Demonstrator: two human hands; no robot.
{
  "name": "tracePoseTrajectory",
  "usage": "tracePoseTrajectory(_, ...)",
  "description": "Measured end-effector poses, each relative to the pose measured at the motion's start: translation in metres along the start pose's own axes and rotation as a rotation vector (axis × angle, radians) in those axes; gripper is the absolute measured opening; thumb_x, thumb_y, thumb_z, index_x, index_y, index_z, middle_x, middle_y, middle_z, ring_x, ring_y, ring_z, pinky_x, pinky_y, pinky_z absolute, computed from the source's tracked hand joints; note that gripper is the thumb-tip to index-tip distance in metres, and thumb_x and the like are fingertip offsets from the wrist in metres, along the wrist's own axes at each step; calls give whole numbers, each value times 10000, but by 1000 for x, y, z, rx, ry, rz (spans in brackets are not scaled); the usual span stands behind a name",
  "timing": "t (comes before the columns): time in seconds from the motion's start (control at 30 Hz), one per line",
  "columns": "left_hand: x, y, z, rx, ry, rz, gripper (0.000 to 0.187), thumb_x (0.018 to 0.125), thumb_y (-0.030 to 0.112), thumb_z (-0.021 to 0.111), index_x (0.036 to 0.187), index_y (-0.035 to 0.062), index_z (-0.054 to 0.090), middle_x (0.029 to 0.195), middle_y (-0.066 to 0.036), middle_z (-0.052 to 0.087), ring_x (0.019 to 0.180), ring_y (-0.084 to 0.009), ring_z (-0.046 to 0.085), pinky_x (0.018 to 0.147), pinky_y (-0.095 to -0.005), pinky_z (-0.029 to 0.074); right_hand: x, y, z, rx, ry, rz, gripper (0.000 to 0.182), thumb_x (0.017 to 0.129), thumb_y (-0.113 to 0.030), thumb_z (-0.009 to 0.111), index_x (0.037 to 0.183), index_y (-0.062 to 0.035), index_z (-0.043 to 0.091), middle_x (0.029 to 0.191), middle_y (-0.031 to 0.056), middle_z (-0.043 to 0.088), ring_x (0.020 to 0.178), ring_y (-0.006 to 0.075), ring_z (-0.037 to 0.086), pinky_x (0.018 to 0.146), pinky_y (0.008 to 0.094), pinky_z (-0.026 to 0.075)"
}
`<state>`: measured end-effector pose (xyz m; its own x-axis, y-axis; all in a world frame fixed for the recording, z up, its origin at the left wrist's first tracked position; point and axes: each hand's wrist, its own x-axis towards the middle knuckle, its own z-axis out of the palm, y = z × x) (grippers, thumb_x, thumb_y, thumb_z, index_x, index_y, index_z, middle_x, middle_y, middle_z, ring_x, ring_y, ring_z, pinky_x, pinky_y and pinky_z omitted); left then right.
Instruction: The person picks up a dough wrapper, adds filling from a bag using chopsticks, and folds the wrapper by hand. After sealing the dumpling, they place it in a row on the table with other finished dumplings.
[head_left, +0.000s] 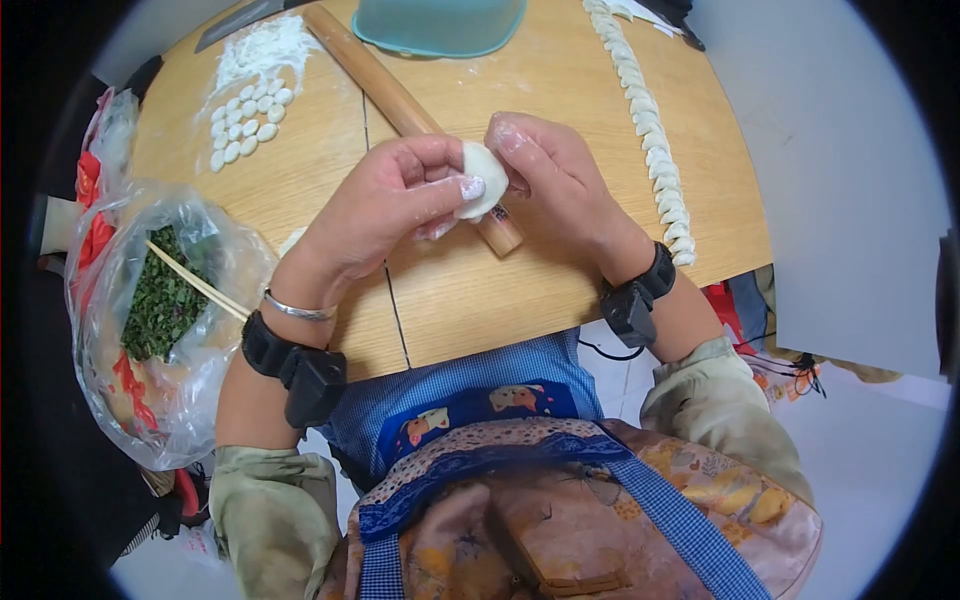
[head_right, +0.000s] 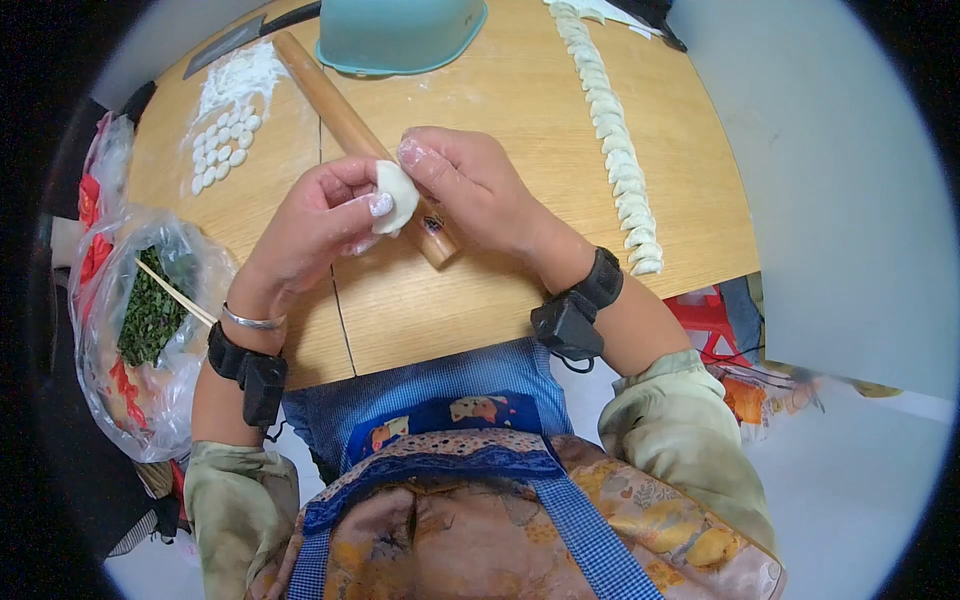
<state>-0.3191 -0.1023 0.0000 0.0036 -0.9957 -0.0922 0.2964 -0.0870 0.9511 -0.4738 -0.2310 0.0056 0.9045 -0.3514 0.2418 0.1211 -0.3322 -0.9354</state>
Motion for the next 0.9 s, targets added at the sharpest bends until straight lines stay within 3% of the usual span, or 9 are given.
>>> tracePoseTrajectory(0.03,0,-1,-1,27,-18,-48,271,894,204,639,1092,21,615,808,22,599,596,-15,448,504,-156,342,0,0,1,72,-22,49,351,1010,-285,412,756,-56,492,701,-36,409,651,60,373,573,222,318)
tracePoseTrajectory(0.13,-1,0,-1,59,-60,-80,281,889,215,647,1084,13,626,805,23,595,595,-14,449,502,-156,339,1,-6,1,200,-50,162,330,1005,-271,432,758,-62,498,702,-47,417,651,48,379,579,216,324)
tracePoseTrajectory(0.23,-2,2,0,24,-42,-101,227,885,181,650,1009,-10,643,743,17,582,586,-23,467,507,-166,344,1,-3,-2,163,-75,150,316,991,-254,481,764,-42,536,677,-40,474,646,44,441,579,220,393)
tracePoseTrajectory(0.47,-2,0,-1,53,-55,-116,239,884,189,658,1021,-5,641,749,16,591,577,-18,463,502,-164,344,1,4,1,89,-98,34,293,989,-242,482,792,-39,560,691,-33,500,664,41,464,579,221,406)
tracePoseTrajectory(0.63,-1,4,1,35,-24,-96,224,885,195,665,1006,8,638,762,20,598,579,-16,461,503,-158,346,1,-1,-3,225,-62,172,277,983,-254,499,815,-41,555,696,-27,506,665,43,480,584,222,416)
tracePoseTrajectory(0.9,0,-1,-2,0,-3,-55,233,893,195,646,1043,19,620,785,19,591,576,-11,441,489,-153,333,0,6,0,-50,-24,-27,312,991,-273,491,792,-35,525,659,-13,482,628,48,477,558,232,410)
